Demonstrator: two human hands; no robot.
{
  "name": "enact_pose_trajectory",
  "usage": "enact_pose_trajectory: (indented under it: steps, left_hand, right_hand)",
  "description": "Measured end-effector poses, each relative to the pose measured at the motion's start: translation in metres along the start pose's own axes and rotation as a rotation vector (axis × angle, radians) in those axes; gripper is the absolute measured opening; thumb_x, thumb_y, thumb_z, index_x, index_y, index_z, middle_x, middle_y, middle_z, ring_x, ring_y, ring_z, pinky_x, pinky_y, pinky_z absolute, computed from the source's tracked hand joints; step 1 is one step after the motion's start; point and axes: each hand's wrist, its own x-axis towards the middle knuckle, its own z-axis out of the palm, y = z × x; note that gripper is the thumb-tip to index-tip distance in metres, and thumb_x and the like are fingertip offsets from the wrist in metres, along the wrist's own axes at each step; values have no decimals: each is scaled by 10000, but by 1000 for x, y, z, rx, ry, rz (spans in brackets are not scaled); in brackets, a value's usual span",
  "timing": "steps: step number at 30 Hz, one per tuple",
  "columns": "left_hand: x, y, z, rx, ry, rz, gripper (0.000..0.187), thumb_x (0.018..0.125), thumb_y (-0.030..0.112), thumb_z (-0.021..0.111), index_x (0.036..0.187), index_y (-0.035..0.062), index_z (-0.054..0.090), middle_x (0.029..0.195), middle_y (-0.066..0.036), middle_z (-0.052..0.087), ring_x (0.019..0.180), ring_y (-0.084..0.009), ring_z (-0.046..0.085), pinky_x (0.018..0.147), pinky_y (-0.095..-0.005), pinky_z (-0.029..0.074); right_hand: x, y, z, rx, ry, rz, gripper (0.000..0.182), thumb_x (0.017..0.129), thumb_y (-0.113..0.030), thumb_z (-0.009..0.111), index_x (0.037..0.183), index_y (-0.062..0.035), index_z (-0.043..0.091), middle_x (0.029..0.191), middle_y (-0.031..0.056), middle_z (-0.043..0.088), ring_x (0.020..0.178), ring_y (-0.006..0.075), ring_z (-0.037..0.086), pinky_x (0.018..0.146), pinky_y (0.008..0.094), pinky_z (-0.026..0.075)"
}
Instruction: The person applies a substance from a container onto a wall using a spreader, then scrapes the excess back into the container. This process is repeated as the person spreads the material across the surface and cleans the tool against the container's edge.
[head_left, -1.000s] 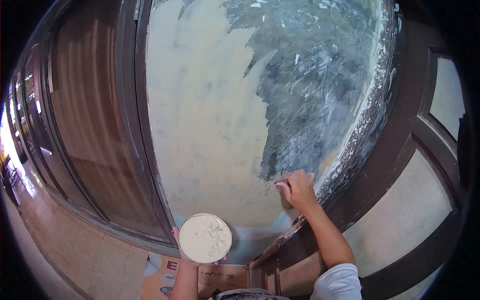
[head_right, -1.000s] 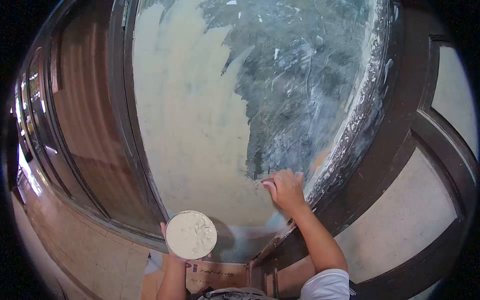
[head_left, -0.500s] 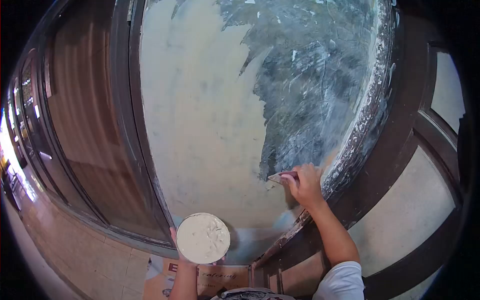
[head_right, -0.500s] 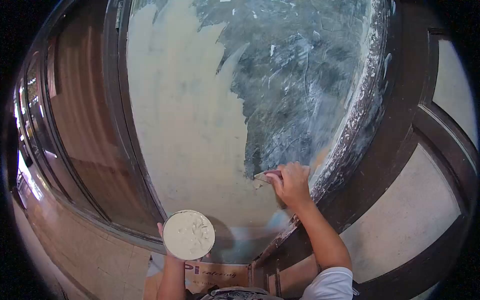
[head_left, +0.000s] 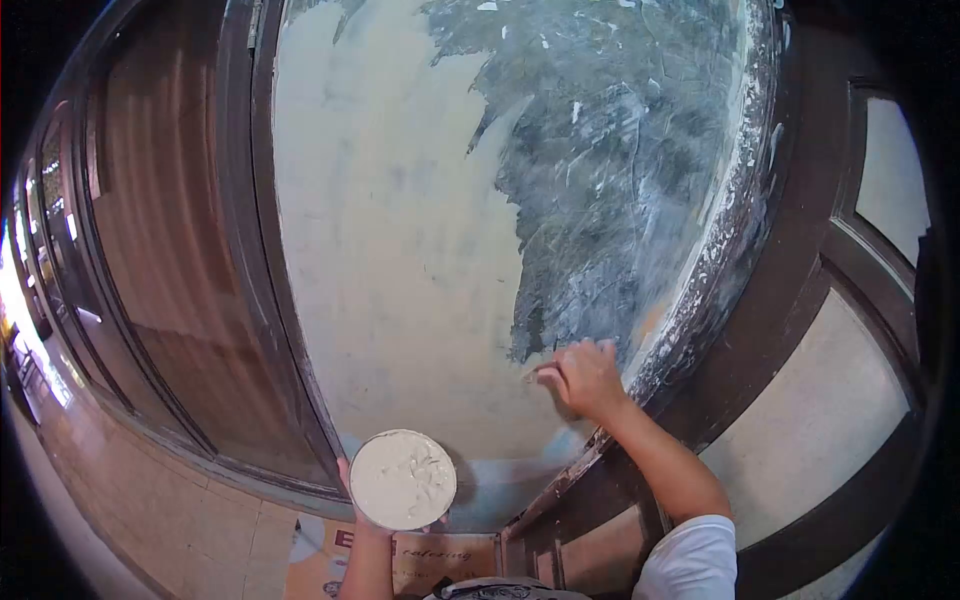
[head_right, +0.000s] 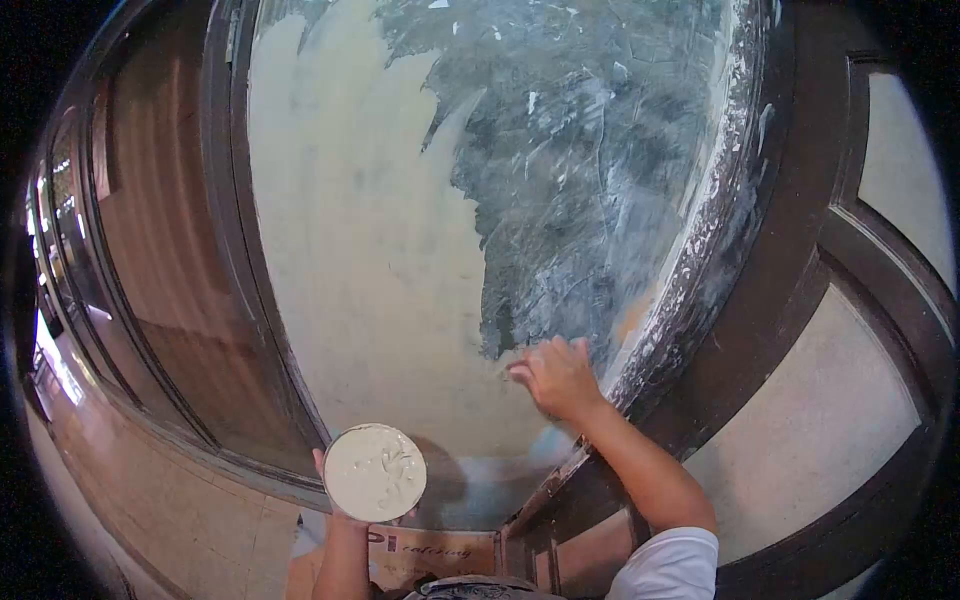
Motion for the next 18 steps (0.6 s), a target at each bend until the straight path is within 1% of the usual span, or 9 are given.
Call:
enact_pose_trajectory:
  steps: [2,4,6,8,10,12,14,16,18]
  left_hand:
    - [-1,0,0,7,95,58,1115,761,946,440,1546,157,381,1482,-329,448,1029,-712,560,603,-767,559]
    - [-3,-1,-3,-2,80,54,1120,760,950,433,1554,163,369,1495,-310,444,1034,-713,556,605,-761,554]
    - [-6,0,-5,-19,60,46,1129,759,958,417,1571,176,345,1523,-274,436,1043,-715,547,610,-750,544]
    - [-6,-3,-1,-9,44,46,1124,759,957,416,1566,177,356,1507,-274,455,1031,-715,550,603,-746,542]
    - [-5,-1,-7,9,30,57,1102,775,937,429,1542,148,381,1511,-310,423,1025,-714,556,589,-769,556]
    - [-3,-3,-4,23,24,20,1103,772,941,426,1538,148,387,1510,-301,431,1035,-696,566,563,-757,558]
    - [-5,-4,-1,5,43,30,1099,776,939,424,1542,152,385,1512,-295,433,1073,-682,564,580,-770,554]
    - [-4,-7,5,-67,23,37,1102,775,940,428,1551,160,377,1515,-292,431,1107,-678,553,612,-786,547]
    - [-6,-7,1,-114,32,54,1107,772,941,435,1560,166,365,1524,-292,421,1132,-682,537,653,-808,534]
  right_hand:
    - [11,11,-9,-14,-30,123,269,892,-348,745,966,-105,657,838,62,609,802,301,559,759,455,359]
    - [15,16,-15,72,364,242,283,900,-379,733,935,-109,655,815,53,597,793,301,547,735,444,366]
    - [-5,12,-3,200,285,213,271,887,-365,753,905,-114,654,802,41,585,783,293,541,711,431,373]
    - [-20,6,2,-5,22,-106,251,861,-322,788,886,-114,651,805,40,590,785,298,551,709,423,383]
    - [-12,14,-1,-28,19,-79,241,852,-300,799,868,-107,656,815,53,608,769,308,567,710,428,396]
    - [9,30,-15,142,422,274,246,865,-334,781,871,-118,663,814,60,614,745,313,573,702,433,402]
    - [6,32,-17,79,555,292,226,864,-345,775,854,-140,681,784,50,621,731,304,580,694,442,404]
    - [-15,20,-9,220,48,176,177,862,-327,776,824,-166,714,759,37,640,741,296,595,697,444,408]
    - [-18,10,-6,58,-115,73,181,851,-339,783,796,-172,742,751,30,656,741,288,605,700,447,411]
